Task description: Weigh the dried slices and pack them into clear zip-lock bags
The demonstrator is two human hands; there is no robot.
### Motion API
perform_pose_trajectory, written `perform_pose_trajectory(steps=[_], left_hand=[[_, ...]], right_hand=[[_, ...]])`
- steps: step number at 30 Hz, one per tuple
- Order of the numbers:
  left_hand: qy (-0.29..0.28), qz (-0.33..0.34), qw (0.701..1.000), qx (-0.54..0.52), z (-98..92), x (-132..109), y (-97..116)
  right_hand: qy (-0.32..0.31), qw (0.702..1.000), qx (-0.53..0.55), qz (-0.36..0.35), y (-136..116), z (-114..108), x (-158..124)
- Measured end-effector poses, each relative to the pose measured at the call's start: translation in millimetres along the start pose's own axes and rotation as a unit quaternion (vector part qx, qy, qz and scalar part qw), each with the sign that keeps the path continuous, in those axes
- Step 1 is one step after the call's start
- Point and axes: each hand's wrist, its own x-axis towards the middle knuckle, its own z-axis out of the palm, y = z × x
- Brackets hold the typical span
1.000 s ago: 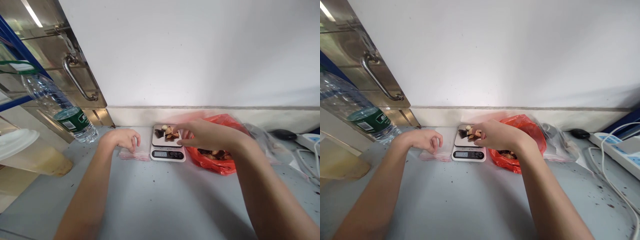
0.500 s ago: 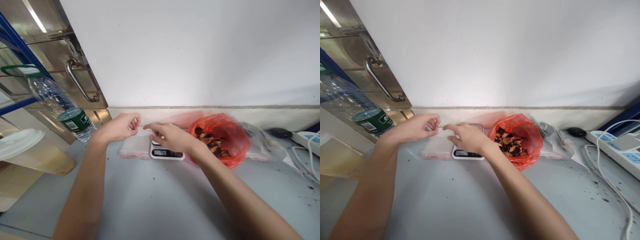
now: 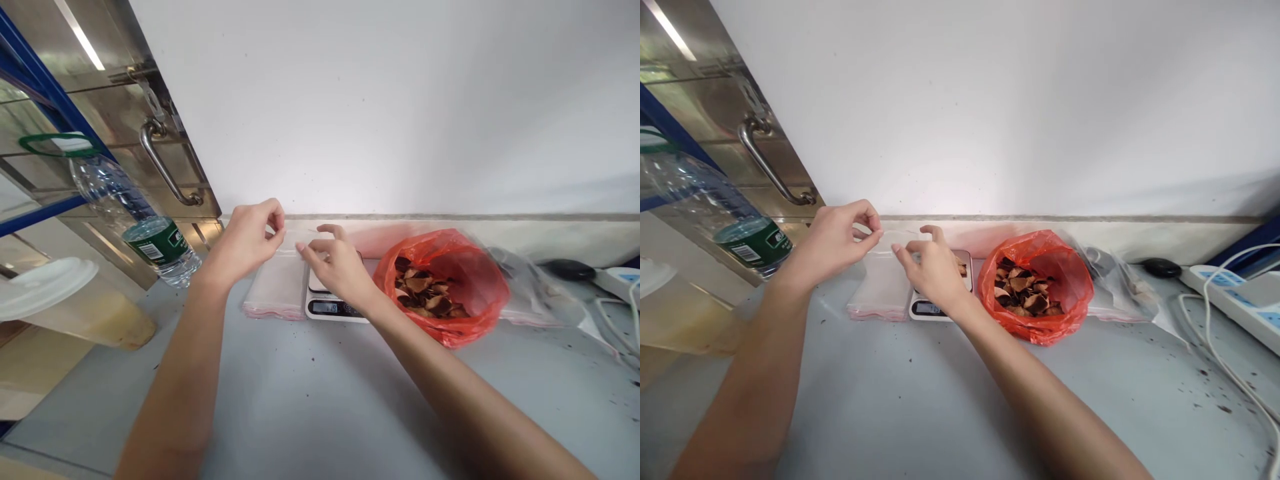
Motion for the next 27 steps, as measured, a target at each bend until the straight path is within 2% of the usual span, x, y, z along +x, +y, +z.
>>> perform_pose_trajectory(steps=[2,4,6,8,11,13,15,20,24,27], left_hand=[[0.033,0.014,0.999,-0.007,2.6,0,4],[0.045,0.035,0.998,-0.011,5.5,0,9],[0.029,0.067,0.997,-0.014,7.3,-1,12],[-0.015,0.102,0.994,-0.024,6.4,-2,13],[-0.124,0.102,0.986,-0.038,0.1,-4,8],[-0.206,0.058,0.976,-0.043,-3.8,-5,3],[-0.261,0.019,0.964,-0.047,-4.3,-6,0],[-0.288,0.011,0.956,-0.056,7.0,-3,-3],[-0.294,-0.003,0.954,-0.053,13.8,-2,-2],[-0.297,-0.019,0.954,-0.036,14.7,-2,-5]], right_hand=[[0.045,0.997,0.052,0.041,-2,4,3],[0.035,0.987,0.13,0.087,-3,5,7],[0.006,0.971,0.213,0.107,-3,4,9],[-0.005,0.964,0.254,0.081,-3,0,10],[-0.014,0.978,0.207,0.019,-2,-8,9],[-0.02,0.985,0.173,0.009,-2,-14,7],[-0.029,0.985,0.171,0.022,-3,-19,6],[-0.057,0.98,0.186,0.038,-3,-25,6],[-0.057,0.988,0.139,0.032,-1,-27,5],[-0.097,0.989,0.103,0.034,-2,-33,5]])
